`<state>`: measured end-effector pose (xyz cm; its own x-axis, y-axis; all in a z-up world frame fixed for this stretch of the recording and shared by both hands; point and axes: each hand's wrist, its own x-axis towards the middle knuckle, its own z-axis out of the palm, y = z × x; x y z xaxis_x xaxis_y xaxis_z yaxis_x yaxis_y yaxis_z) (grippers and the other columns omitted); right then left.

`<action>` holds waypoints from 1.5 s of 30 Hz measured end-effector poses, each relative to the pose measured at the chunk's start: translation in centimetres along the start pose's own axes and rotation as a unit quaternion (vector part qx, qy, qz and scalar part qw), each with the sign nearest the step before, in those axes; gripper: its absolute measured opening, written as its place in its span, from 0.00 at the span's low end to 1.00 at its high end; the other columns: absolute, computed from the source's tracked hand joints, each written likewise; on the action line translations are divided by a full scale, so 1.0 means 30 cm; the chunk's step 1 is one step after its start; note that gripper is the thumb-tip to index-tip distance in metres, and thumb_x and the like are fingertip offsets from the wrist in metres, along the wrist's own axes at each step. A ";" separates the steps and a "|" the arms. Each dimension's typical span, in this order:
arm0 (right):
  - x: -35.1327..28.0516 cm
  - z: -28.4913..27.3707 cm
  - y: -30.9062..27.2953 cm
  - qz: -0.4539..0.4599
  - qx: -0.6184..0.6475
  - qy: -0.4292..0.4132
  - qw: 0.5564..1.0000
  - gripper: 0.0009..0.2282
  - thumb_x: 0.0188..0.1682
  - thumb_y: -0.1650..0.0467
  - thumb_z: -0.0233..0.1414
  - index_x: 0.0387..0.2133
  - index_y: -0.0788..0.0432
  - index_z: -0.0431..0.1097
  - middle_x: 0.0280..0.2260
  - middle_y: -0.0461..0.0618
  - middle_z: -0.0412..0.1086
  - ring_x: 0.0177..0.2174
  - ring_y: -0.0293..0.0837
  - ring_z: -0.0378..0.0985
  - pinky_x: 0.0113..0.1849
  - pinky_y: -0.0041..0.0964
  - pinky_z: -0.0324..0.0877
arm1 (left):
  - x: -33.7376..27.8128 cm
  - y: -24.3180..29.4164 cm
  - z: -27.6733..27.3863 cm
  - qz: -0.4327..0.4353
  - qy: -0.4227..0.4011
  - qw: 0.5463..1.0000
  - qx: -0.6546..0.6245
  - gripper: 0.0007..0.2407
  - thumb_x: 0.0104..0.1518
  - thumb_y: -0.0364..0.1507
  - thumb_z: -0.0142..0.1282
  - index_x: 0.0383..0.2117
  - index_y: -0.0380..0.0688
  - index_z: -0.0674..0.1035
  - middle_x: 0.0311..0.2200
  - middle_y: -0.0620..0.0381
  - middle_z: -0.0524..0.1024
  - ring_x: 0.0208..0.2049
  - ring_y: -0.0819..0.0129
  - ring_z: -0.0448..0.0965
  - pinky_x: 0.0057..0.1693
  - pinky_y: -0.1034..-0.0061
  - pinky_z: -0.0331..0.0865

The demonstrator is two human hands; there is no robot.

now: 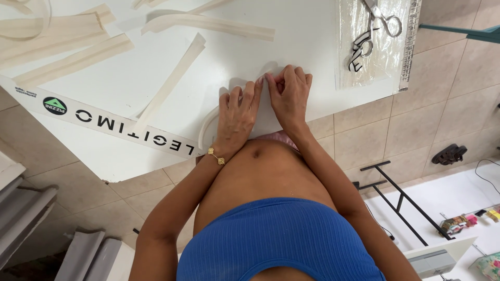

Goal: The person folds multiple thin, beige, flexible strips on a white table. They pick up the strips, fold them in half, and place them back on the table. The person also handles a clear plastic bag and a pair of scissors resting on the table.

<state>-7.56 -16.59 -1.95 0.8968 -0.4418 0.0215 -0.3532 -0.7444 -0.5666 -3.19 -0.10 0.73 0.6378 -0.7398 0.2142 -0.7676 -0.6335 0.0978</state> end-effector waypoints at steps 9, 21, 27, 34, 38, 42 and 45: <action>0.018 -0.063 0.086 0.082 0.063 0.047 0.994 0.11 0.60 0.68 0.62 0.32 0.54 0.67 0.23 0.49 0.68 0.26 0.50 0.71 0.35 0.44 0.65 | -0.019 0.019 0.025 -0.005 -0.013 1.000 -0.001 0.21 0.70 0.14 0.41 0.67 0.42 0.75 0.52 0.51 0.72 0.42 0.60 0.70 0.45 0.66 0.69; -0.048 -0.040 -0.015 -0.225 -0.046 0.041 0.972 0.18 0.61 0.76 0.55 0.64 0.58 0.73 0.49 0.53 0.84 0.61 0.49 0.77 0.59 0.49 0.68 | -0.057 -0.037 0.078 -0.037 0.100 0.981 -0.164 0.12 0.72 0.21 0.52 0.57 0.43 0.82 0.45 0.55 0.74 0.42 0.59 0.76 0.47 0.68 0.75; -0.043 -0.026 -0.012 -0.218 -0.052 0.043 0.974 0.17 0.63 0.73 0.54 0.63 0.49 0.76 0.57 0.46 0.80 0.63 0.46 0.73 0.63 0.51 0.64 | -0.020 -0.051 0.048 -0.139 0.114 0.949 -0.260 0.08 0.69 0.24 0.61 0.51 0.40 0.81 0.36 0.58 0.74 0.38 0.62 0.78 0.47 0.72 0.78; -0.075 -0.017 0.007 -0.216 -0.096 0.015 0.972 0.18 0.63 0.69 0.54 0.65 0.36 0.75 0.65 0.39 0.73 0.68 0.47 0.66 0.66 0.61 0.55 | 0.031 -0.072 -0.016 -0.239 -0.002 0.900 -0.364 0.05 0.69 0.21 0.58 0.41 0.40 0.72 0.29 0.53 0.72 0.32 0.52 0.77 0.42 0.62 0.75; -0.077 -0.010 0.009 -0.219 -0.119 0.014 0.968 0.19 0.63 0.69 0.54 0.65 0.33 0.74 0.67 0.39 0.71 0.68 0.49 0.65 0.66 0.67 0.52 | 0.058 -0.094 -0.021 -0.245 -0.083 0.895 -0.365 0.07 0.66 0.18 0.58 0.41 0.39 0.69 0.28 0.51 0.73 0.31 0.48 0.77 0.40 0.57 0.73; -0.067 -0.016 0.000 -0.230 -0.134 0.011 0.964 0.18 0.64 0.66 0.52 0.66 0.32 0.73 0.66 0.40 0.71 0.67 0.53 0.66 0.64 0.76 0.51 | 0.088 -0.096 -0.028 -0.251 -0.154 0.895 -0.334 0.07 0.64 0.17 0.56 0.38 0.41 0.70 0.29 0.50 0.75 0.33 0.51 0.80 0.41 0.62 0.74; -0.076 -0.006 -0.003 -0.223 -0.158 0.015 0.962 0.20 0.64 0.66 0.51 0.67 0.27 0.71 0.68 0.37 0.69 0.68 0.53 0.64 0.64 0.78 0.48 | 0.094 -0.085 -0.028 -0.251 -0.173 0.901 -0.309 0.07 0.63 0.17 0.57 0.37 0.41 0.70 0.29 0.49 0.74 0.33 0.52 0.80 0.41 0.64 0.74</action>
<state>-9.63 -15.61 -1.80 0.9715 -0.0532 0.2310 -0.0017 -0.9760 -0.2178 0.51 -0.38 1.90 0.8135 -0.4903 -0.3127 -0.1981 -0.7392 0.6437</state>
